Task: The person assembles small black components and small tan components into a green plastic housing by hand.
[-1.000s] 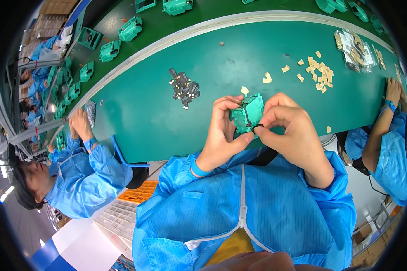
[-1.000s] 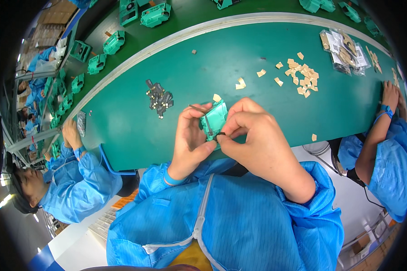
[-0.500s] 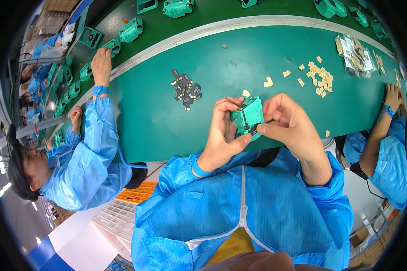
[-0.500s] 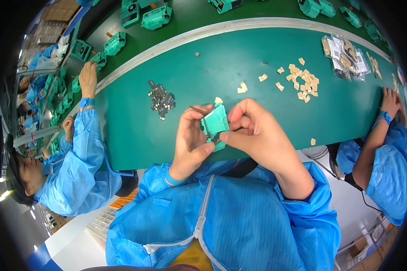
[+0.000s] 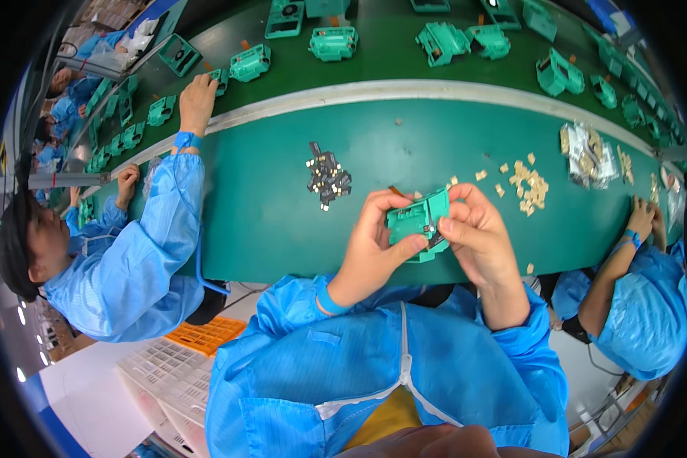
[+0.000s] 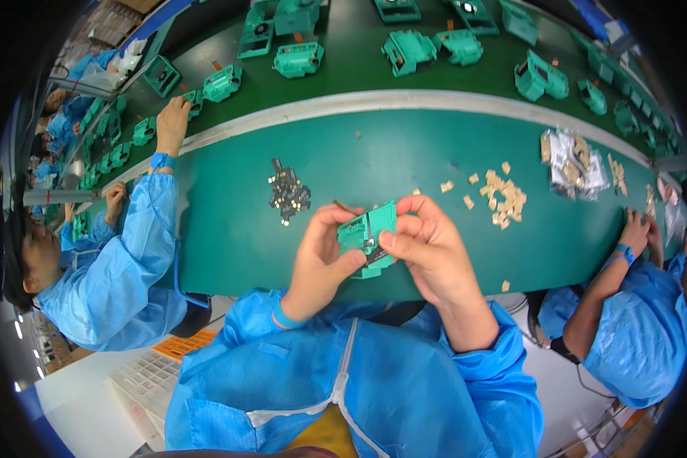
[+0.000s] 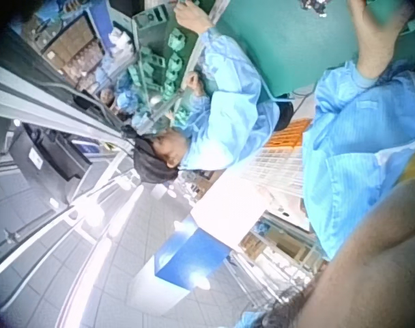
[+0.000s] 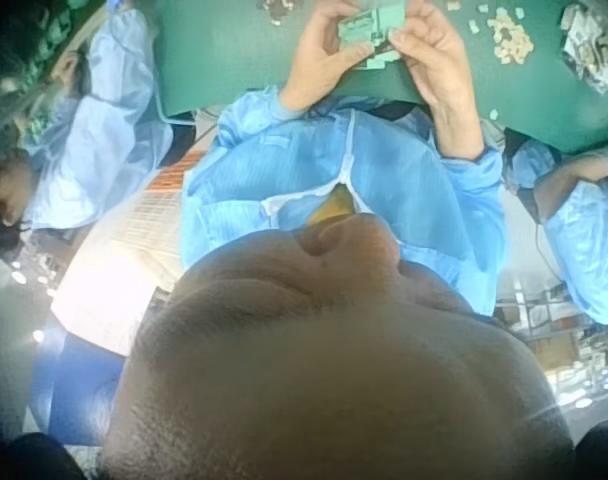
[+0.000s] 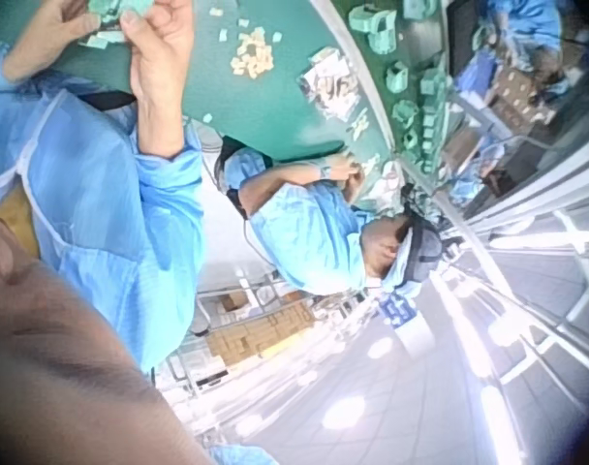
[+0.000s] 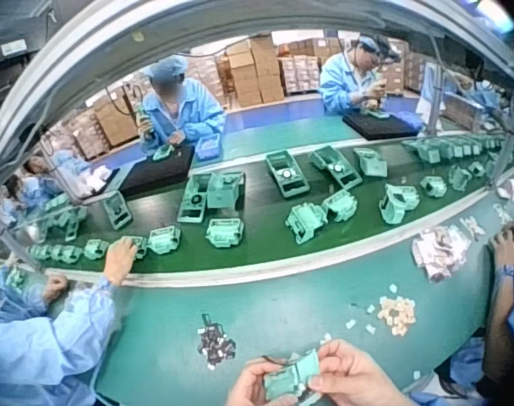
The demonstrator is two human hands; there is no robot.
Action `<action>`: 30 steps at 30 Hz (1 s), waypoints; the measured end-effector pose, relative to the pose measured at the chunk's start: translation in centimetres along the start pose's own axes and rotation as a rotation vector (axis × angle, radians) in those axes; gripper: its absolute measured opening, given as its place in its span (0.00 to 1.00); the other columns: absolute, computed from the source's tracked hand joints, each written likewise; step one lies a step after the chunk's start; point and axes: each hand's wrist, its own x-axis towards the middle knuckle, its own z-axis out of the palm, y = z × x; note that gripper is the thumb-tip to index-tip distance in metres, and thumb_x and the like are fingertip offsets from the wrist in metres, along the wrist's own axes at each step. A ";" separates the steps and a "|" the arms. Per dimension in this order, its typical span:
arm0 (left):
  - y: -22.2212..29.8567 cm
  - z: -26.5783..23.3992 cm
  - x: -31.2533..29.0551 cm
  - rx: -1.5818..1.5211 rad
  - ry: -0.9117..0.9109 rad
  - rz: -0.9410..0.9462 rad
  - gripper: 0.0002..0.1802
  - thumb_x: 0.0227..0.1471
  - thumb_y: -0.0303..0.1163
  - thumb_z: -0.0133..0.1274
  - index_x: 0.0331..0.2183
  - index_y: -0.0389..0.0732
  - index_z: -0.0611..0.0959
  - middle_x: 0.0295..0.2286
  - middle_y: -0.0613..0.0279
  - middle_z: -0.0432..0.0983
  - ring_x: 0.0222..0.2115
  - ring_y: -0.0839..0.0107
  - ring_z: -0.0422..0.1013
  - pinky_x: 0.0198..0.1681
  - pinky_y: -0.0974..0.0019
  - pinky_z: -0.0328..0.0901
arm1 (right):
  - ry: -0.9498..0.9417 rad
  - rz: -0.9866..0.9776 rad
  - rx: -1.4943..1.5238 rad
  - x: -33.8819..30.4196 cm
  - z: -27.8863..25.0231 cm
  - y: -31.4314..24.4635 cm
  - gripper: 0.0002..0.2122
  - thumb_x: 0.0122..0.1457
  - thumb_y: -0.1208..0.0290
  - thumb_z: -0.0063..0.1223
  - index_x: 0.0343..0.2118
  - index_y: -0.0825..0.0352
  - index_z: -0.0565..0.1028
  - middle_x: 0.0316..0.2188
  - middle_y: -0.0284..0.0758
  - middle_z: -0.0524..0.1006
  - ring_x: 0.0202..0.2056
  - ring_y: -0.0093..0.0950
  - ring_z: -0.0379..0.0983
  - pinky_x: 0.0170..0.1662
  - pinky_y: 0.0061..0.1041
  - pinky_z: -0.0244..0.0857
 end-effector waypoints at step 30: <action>4.4 -7.9 1.1 0.719 0.470 0.303 0.16 0.49 0.22 0.62 0.42 0.36 0.78 0.46 0.53 0.71 0.48 0.61 0.70 0.53 0.62 0.65 | 0.380 -0.212 -1.053 26.5 1.6 -7.4 0.36 0.60 0.57 0.60 0.61 0.81 0.60 0.54 0.52 0.70 0.52 0.37 0.73 0.40 0.34 0.76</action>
